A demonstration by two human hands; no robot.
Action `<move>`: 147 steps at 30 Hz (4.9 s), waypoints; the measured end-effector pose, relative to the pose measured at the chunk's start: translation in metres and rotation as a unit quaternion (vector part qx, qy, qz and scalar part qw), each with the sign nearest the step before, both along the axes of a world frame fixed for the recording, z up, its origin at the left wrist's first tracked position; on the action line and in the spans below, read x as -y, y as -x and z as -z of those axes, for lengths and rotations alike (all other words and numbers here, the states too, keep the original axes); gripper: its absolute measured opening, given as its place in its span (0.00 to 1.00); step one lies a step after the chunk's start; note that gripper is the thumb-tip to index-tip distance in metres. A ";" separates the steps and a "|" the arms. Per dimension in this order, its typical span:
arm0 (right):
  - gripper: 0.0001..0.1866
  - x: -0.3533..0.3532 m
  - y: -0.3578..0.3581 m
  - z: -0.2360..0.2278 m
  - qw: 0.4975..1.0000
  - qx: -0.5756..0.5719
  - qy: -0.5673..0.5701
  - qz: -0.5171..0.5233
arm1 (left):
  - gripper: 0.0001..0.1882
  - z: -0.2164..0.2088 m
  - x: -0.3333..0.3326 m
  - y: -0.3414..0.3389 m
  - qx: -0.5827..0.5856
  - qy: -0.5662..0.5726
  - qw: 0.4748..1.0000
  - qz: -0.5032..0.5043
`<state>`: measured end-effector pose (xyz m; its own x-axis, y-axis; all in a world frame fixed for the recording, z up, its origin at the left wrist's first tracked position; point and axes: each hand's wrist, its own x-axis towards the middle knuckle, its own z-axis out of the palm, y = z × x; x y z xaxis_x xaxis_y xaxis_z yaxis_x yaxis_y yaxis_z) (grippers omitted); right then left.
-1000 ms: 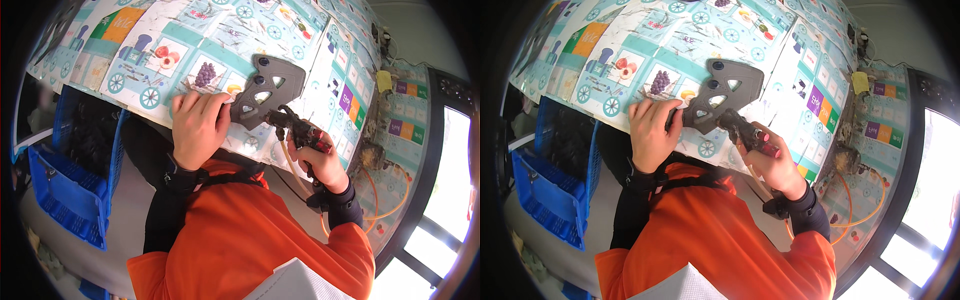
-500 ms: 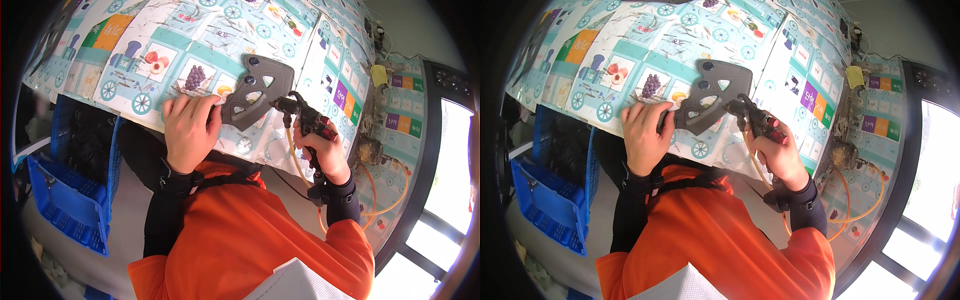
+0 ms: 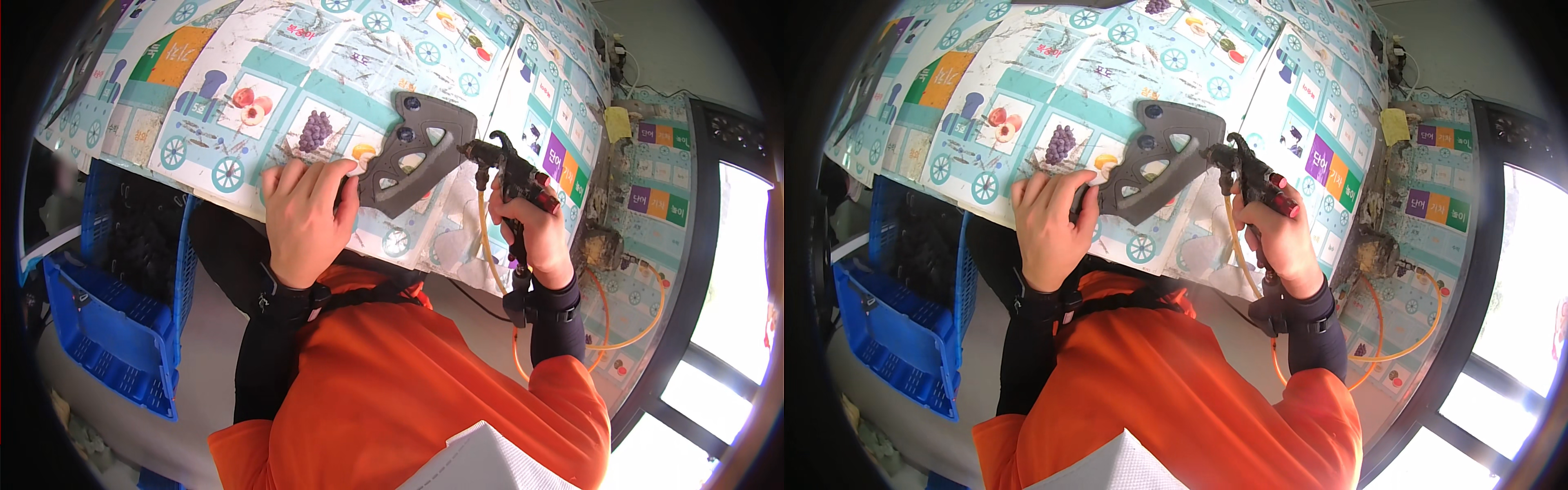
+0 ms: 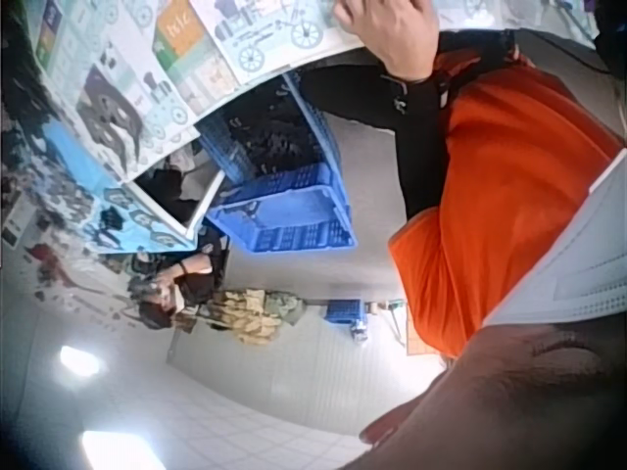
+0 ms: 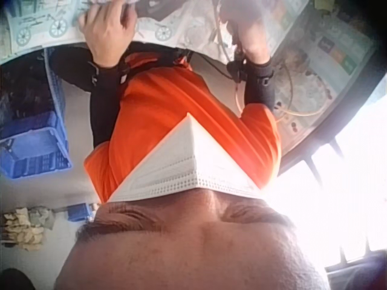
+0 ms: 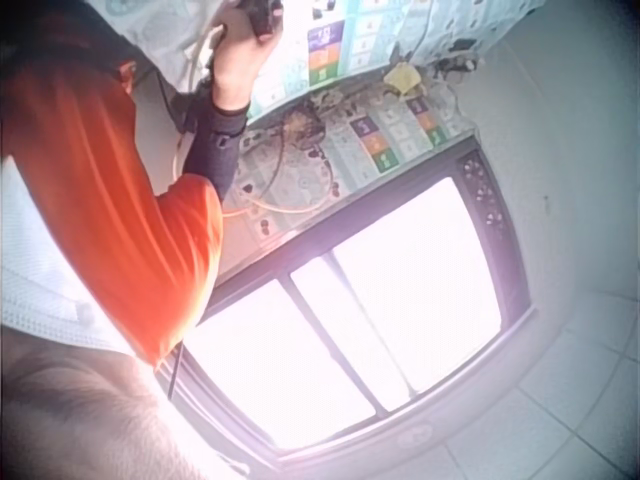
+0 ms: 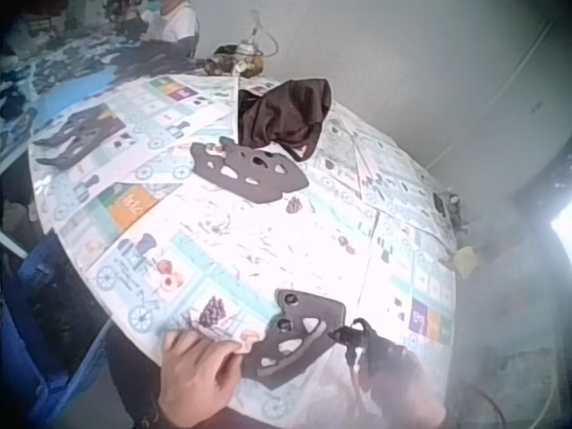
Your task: Applying adhesive to shoe upper components using a pneumatic spray gun.
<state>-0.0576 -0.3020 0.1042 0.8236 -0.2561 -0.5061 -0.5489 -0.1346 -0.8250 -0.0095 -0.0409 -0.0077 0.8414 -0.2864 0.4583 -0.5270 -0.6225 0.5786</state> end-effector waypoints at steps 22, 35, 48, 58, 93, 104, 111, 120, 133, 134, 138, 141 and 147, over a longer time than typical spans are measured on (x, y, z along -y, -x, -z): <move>0.14 -0.015 -0.012 0.005 0.998 0.027 -0.013 -0.059 | 0.11 0.002 -0.002 0.001 -0.002 0.000 1.000 0.005; 0.15 -0.015 0.009 -0.001 0.999 -0.025 -0.029 -0.029 | 0.11 0.006 0.000 0.001 0.021 0.013 1.000 -0.005; 0.10 -0.043 -0.001 -0.007 0.996 -0.037 -0.013 -0.080 | 0.10 0.006 -0.002 0.002 0.017 0.019 1.000 -0.008; 0.17 -0.034 0.018 -0.007 0.993 -0.102 -0.014 -0.050 | 0.11 0.008 -0.002 0.002 0.021 0.009 1.000 -0.001; 0.29 0.104 0.016 0.083 0.931 0.134 0.336 -0.042 | 0.09 -0.068 -0.020 0.000 -0.300 0.150 0.940 0.062; 0.30 0.106 0.023 0.090 0.856 0.196 0.475 -0.055 | 0.12 -0.212 -0.154 -0.216 -0.046 0.365 0.929 -0.039; 0.32 0.100 0.020 0.082 0.895 0.124 0.428 -0.033 | 0.14 -0.159 -0.237 -0.240 -0.133 0.389 0.896 -0.166; 0.32 0.100 0.020 0.084 0.912 0.112 0.394 -0.038 | 0.08 -0.037 -0.237 -0.177 -0.018 0.214 0.931 -0.295; 0.31 0.099 0.023 0.082 0.879 0.172 0.441 -0.057 | 0.10 -0.013 -0.284 -0.151 -0.051 0.276 0.902 -0.328; 0.31 0.098 0.023 0.082 0.886 0.166 0.427 -0.069 | 0.10 -0.011 -0.286 -0.152 -0.101 0.295 0.894 -0.322; 0.32 0.097 0.022 0.084 0.869 0.185 0.453 -0.067 | 0.12 -0.014 -0.289 -0.147 -0.109 0.292 0.887 -0.341; 0.32 0.097 0.022 0.083 0.874 0.181 0.446 -0.066 | 0.15 -0.031 -0.278 -0.136 0.096 -0.028 0.862 -0.497; 0.31 0.097 0.023 0.078 0.853 0.186 0.486 -0.037 | 0.13 -0.078 -0.177 -0.173 -0.006 0.076 0.969 -0.234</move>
